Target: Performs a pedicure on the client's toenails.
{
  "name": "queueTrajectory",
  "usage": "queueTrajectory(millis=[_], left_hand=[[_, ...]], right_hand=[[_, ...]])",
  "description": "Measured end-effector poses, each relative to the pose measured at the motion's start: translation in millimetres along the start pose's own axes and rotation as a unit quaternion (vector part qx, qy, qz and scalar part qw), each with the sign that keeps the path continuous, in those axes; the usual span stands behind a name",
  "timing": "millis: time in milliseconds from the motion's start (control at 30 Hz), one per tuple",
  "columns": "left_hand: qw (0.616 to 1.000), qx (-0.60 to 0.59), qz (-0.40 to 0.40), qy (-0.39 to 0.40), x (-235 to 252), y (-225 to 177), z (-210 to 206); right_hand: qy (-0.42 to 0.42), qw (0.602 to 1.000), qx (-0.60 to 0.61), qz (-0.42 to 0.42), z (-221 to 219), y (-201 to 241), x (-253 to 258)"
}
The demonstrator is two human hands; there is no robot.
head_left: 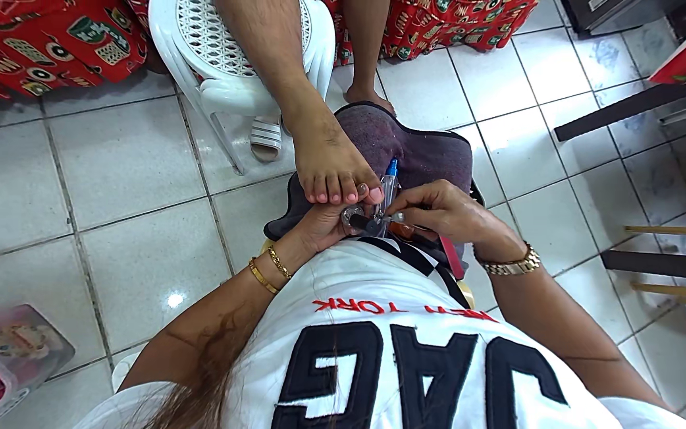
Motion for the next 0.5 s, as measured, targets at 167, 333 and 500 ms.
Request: queueTrajectory(millis=[167,333,500], left_hand=[[1.0,0.004,-0.001,-0.008,1.6,-1.2,-1.9],[0.999,0.029,-0.021,-0.028,-0.8,0.7,-1.0],[0.999,0.025,-0.013,-0.037,-0.5,-0.5,-4.8]], right_hand=[[-0.08,0.948,0.247,0.182,8.6,5.8,19.1],[-0.047,0.938,0.291,0.184,-27.4,-18.8,26.6],[-0.069,0.993,0.072,0.067,6.7,-18.8,-9.7]])
Point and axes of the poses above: each hand's wrist, its own x-axis towards the middle knuckle, its own z-axis out of the back of the hand, y = z × x, the point moved 1 cm from there along x, towards the middle knuckle, and after that the axes turned 15 degrees about z, right-handed, at the moved point
